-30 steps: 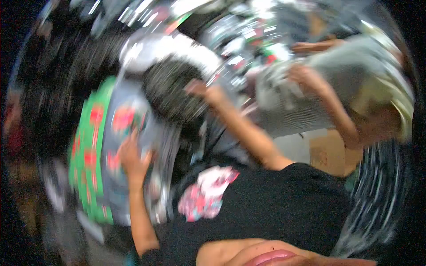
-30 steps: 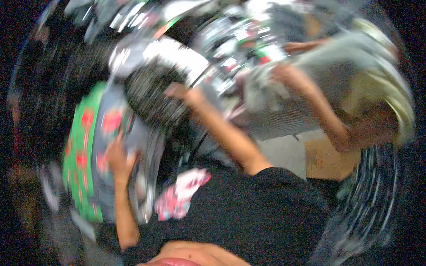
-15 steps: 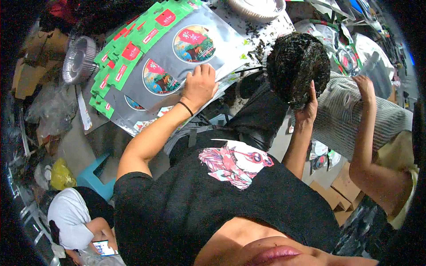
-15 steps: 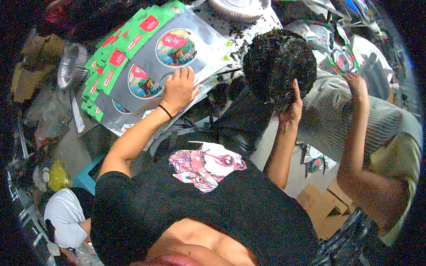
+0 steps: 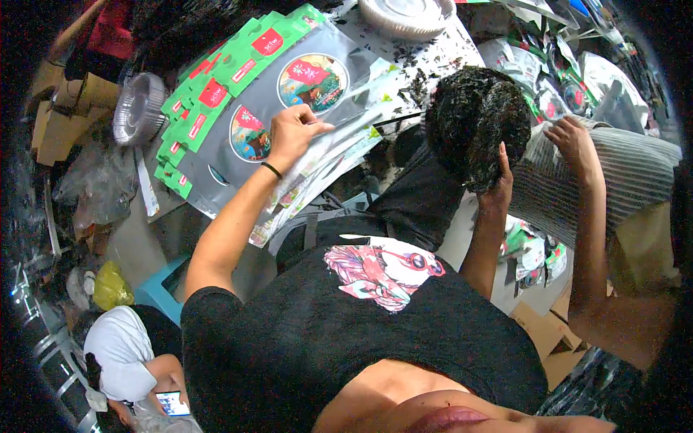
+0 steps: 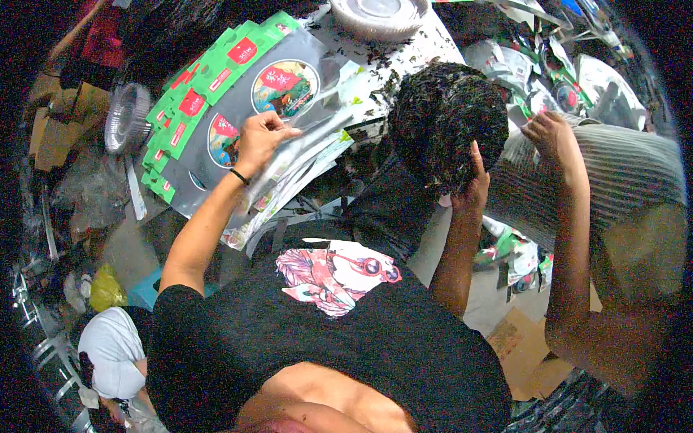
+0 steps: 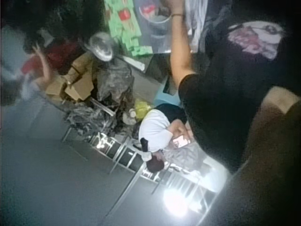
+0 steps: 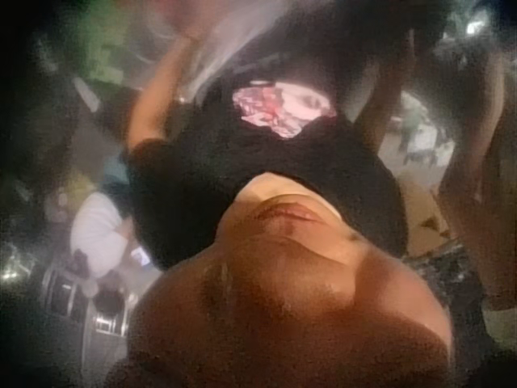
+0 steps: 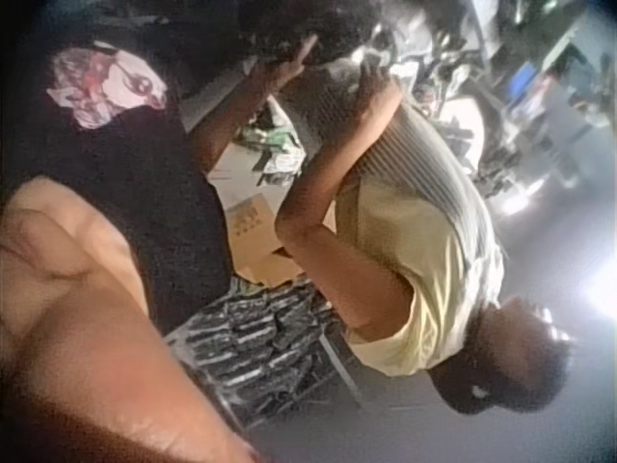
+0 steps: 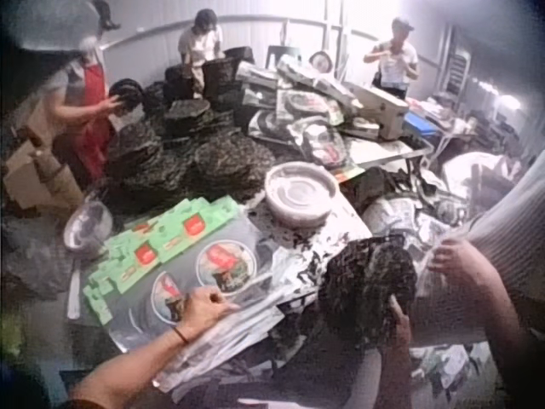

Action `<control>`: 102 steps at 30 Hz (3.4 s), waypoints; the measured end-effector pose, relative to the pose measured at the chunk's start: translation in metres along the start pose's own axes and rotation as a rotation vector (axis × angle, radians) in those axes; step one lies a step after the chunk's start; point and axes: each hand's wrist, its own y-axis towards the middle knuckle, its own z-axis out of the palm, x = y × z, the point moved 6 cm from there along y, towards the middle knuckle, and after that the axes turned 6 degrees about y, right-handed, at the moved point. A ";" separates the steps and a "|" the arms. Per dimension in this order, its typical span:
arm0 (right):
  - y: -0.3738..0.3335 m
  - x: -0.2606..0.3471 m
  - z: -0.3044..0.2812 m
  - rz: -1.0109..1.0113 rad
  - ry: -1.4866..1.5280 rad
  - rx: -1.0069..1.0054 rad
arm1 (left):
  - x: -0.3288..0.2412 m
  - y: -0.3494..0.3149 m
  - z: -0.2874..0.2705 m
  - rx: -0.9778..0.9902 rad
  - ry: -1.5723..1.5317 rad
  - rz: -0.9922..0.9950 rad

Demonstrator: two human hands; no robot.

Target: The person packs round sheets of dried seaweed into silver and green plastic bags by hand, then stacks the filled bags on a pile.

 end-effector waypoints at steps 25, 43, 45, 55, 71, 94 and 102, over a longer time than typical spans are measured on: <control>0.046 -0.095 0.123 0.439 -0.409 0.301 | 0.039 0.045 0.029 -0.118 -0.163 0.108; 0.050 -0.093 0.136 0.272 -0.900 0.143 | -0.062 0.032 -0.010 -0.475 -0.002 -0.008; 0.047 -0.097 0.130 0.269 -0.944 0.073 | -0.097 0.019 -0.003 -0.556 0.425 0.158; 0.051 -0.097 0.147 0.029 -1.317 -0.050 | -0.107 0.024 -0.003 -0.499 0.582 0.292; 0.043 -0.096 0.200 0.007 -1.490 0.127 | -0.142 0.096 0.029 -0.244 0.456 0.298; 0.055 -0.091 0.233 -0.367 -1.466 0.288 | -0.127 0.184 -0.007 0.564 0.568 0.567; 0.050 -0.091 0.253 -0.500 -1.351 0.453 | -0.145 0.136 0.013 0.291 0.114 0.566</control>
